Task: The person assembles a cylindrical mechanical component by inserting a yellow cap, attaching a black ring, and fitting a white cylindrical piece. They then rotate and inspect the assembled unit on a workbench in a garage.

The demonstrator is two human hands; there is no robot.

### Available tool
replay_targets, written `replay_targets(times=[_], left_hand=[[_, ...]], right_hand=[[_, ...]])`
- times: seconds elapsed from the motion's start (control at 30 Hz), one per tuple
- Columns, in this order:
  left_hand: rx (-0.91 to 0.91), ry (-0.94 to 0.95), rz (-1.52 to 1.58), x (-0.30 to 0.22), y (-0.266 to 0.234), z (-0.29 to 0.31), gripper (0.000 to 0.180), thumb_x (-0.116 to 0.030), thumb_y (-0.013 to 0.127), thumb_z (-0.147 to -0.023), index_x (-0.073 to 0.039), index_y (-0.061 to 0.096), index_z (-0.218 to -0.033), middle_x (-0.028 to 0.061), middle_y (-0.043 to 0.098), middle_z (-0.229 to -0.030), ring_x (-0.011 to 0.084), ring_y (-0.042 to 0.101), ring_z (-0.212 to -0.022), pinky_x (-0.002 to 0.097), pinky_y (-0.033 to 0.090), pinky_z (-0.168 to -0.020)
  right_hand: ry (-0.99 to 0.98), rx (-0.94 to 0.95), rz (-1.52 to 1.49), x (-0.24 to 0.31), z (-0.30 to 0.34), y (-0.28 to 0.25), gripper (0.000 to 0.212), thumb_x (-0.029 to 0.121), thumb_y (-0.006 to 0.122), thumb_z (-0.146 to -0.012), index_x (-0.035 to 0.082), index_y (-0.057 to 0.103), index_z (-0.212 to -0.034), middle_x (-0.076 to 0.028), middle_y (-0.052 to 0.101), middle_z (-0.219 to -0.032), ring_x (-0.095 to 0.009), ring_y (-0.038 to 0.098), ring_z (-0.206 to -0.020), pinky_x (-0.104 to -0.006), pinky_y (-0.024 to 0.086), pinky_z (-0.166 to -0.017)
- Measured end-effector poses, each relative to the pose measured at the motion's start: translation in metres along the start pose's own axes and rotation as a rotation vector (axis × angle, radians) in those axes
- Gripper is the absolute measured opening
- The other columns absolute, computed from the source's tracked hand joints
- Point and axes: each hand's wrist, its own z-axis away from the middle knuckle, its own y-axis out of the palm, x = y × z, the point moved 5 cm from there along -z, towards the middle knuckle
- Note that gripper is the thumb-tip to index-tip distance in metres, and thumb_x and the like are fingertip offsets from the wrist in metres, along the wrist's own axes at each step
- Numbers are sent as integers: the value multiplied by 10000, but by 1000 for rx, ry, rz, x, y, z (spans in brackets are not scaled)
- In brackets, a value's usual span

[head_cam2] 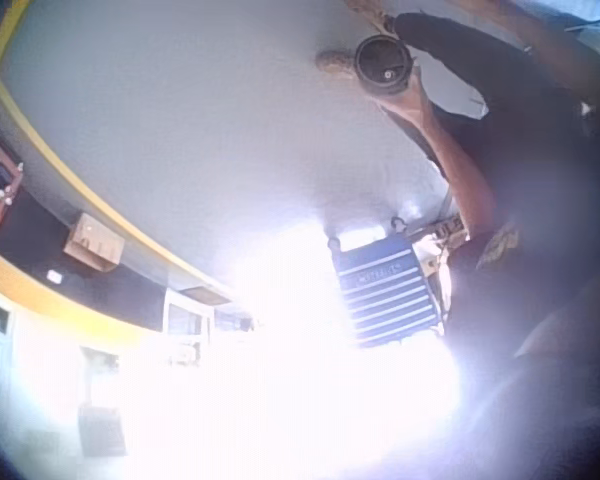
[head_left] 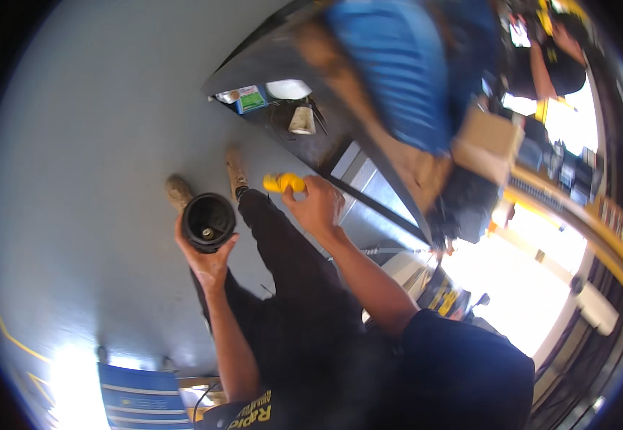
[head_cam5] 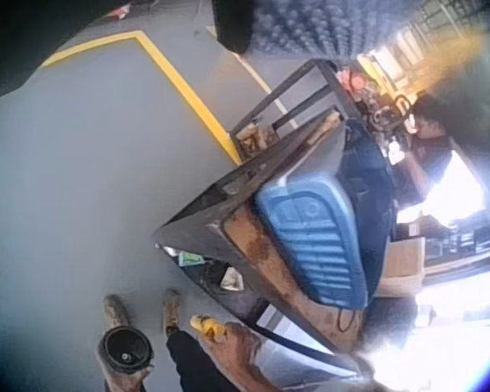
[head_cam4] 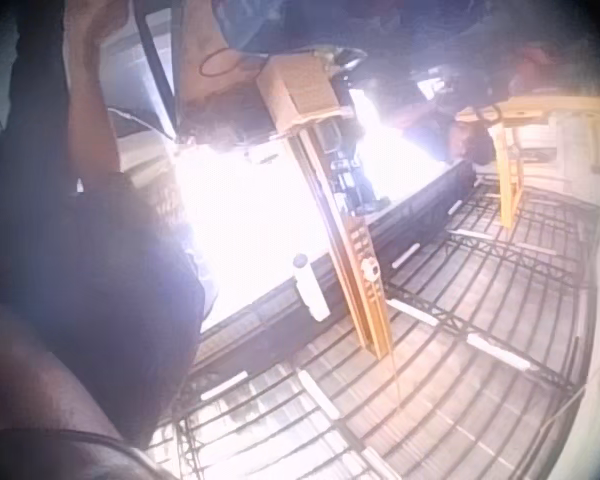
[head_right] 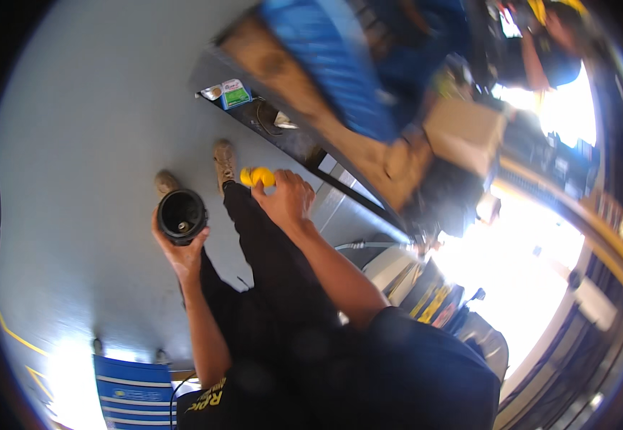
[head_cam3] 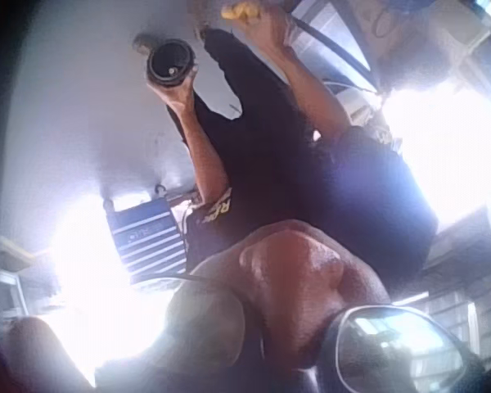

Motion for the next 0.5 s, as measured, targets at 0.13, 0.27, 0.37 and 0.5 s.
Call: replay_targets(times=[0.13, 0.27, 0.37, 0.5], left_hand=[[398, 210, -262, -157, 94, 21, 1166, -223, 1060, -583, -20, 415, -1533, 167, 549, -1452, 311, 583, -1316, 460, 505, -1117], [785, 652, -605, -324, 236, 66, 1121, -314, 1041, -576, -68, 477, -1512, 155, 649, -1371, 362, 614, -1279, 476, 495, -1080], [908, 862, -657, -343, 329, 88, 1044, -411, 995, -628, -128, 492, -1498, 156, 687, -1312, 401, 630, -1225, 486, 502, -1052], [930, 891, -941, -292, 417, 76, 1009, -444, 967, -658, -138, 470, -1480, 175, 694, -1269, 414, 631, -1188, 492, 510, -1017]], right_hand=[[100, 11, -84, -28, 101, -152, 304, 339, 813, -766, 59, 697, -797, -114, 701, -815, -326, 710, -781, -448, 552, -689], [270, -127, -214, -74, 162, -277, 303, 335, 817, -763, 61, 693, -802, -95, 676, -782, -301, 690, -722, -440, 536, -654], [310, -278, -188, -101, 185, -346, 289, 319, 814, -770, 61, 687, -799, -90, 663, -767, -293, 677, -698, -433, 525, -627], [219, -456, -176, -135, 167, -399, 300, 327, 817, -792, 66, 672, -802, -72, 626, -729, -273, 644, -654, -427, 488, -601]])
